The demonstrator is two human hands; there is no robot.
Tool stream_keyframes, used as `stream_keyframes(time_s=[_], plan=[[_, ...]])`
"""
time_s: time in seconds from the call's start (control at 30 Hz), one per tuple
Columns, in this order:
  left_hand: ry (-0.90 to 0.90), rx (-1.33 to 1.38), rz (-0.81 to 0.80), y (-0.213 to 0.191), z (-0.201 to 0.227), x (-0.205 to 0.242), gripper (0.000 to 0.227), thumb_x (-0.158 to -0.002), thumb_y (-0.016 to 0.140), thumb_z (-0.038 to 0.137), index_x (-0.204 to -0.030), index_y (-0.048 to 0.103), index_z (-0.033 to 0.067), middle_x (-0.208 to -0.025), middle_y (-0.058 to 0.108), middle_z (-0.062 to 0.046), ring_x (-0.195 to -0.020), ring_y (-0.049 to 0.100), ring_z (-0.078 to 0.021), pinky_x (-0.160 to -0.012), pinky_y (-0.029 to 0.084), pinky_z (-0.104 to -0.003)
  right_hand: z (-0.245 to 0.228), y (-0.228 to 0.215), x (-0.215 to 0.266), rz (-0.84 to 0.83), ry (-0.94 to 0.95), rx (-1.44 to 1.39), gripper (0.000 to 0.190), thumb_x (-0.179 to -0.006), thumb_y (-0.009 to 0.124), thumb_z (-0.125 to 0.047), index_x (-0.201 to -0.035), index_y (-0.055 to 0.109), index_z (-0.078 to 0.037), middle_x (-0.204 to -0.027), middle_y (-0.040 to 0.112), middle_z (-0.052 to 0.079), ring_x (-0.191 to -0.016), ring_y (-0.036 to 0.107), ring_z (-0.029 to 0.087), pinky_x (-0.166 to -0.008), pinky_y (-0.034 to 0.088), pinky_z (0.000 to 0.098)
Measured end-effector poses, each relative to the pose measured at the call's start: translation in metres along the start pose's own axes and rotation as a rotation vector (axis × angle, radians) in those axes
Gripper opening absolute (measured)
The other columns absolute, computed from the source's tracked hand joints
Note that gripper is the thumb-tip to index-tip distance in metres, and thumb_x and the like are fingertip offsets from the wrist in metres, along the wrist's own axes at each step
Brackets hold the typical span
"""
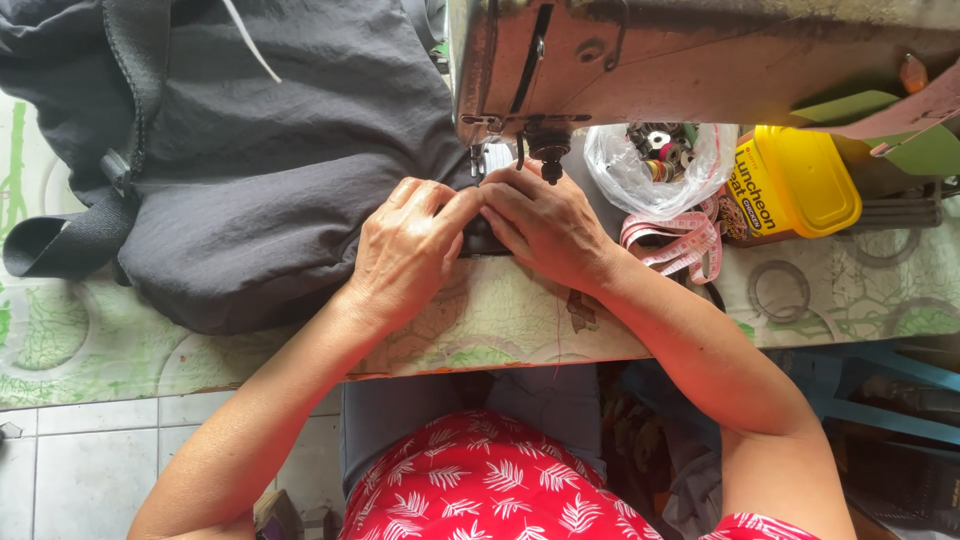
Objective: The person uses a sewing machine to stitch a zipper onto a black bag. They guide the fabric under the needle, sew along the zipper line, and then cut the thread with scissors.
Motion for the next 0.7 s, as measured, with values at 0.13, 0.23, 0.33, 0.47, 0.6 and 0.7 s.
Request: stream_keyframes(time_s=[0.13,0.23,0.33,0.47,0.6,0.7], plan=[[-0.006,0.0,-0.009,-0.002,0.002,-0.002,0.015,-0.099,0.058,0.005,-0.101,0.067,0.0172,-0.091,0.059,-0.006,-0.094,0.064,-0.0268,-0.079,0.058,-0.034,-0.001,0.0,-0.005,0.0,0.005,-0.02,0.006,-0.098,0.063,-0.012,-0.102,0.068,-0.013,-0.099,0.065,0.006,-0.095,0.066,0.033,-0.078,0.056,0.0465],[-0.005,0.016,-0.01,-0.001,-0.003,-0.001,0.011,-0.099,0.059,0.011,-0.101,0.067,0.0174,-0.094,0.059,-0.003,-0.096,0.065,-0.0243,-0.079,0.059,-0.033,0.002,0.002,-0.003,0.015,0.045,-0.044,0.008,-0.102,0.062,-0.015,-0.103,0.07,-0.013,-0.097,0.066,0.007,-0.093,0.067,0.034,-0.078,0.057,0.0469],[-0.036,0.083,-0.025,-0.004,-0.007,-0.003,0.013,-0.086,0.068,0.008,-0.094,0.063,0.0169,-0.09,0.058,-0.003,-0.09,0.065,-0.0235,-0.077,0.058,-0.034,0.006,0.001,-0.003,0.018,0.072,-0.1,0.008,-0.104,0.061,-0.015,-0.103,0.069,-0.012,-0.097,0.066,0.008,-0.093,0.068,0.035,-0.078,0.057,0.0463],[-0.088,0.185,-0.018,-0.008,-0.01,-0.007,0.011,-0.087,0.066,0.007,-0.09,0.061,0.0163,-0.088,0.06,-0.003,-0.087,0.066,-0.0245,-0.076,0.058,-0.035,0.005,-0.001,-0.004,0.012,0.081,-0.139,0.006,-0.104,0.063,-0.015,-0.104,0.069,-0.013,-0.096,0.067,0.007,-0.093,0.069,0.035,-0.077,0.058,0.0457],[-0.123,0.287,-0.01,-0.012,-0.013,-0.009,0.009,-0.088,0.065,0.006,-0.089,0.061,0.0142,-0.087,0.062,-0.006,-0.086,0.067,-0.027,-0.076,0.058,-0.037,-0.002,-0.004,-0.005,0.011,0.081,-0.14,0.004,-0.103,0.065,-0.016,-0.104,0.069,-0.014,-0.097,0.069,0.007,-0.091,0.069,0.034,-0.076,0.058,0.0456],[-0.136,0.298,-0.028,-0.012,-0.015,-0.009,0.008,-0.086,0.069,0.009,-0.089,0.063,0.0136,-0.088,0.064,-0.006,-0.087,0.068,-0.027,-0.076,0.057,-0.037,-0.003,-0.002,-0.005,0.006,0.067,-0.149,0.004,-0.101,0.067,-0.012,-0.104,0.07,-0.013,-0.098,0.068,0.009,-0.09,0.069,0.033,-0.077,0.059,0.0441]])
Point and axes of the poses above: each hand's wrist, its own x-axis away from the middle knuckle, its own y-axis out of the palm, z = x × y, the point moved 5 cm from there along -x, towards the middle knuckle
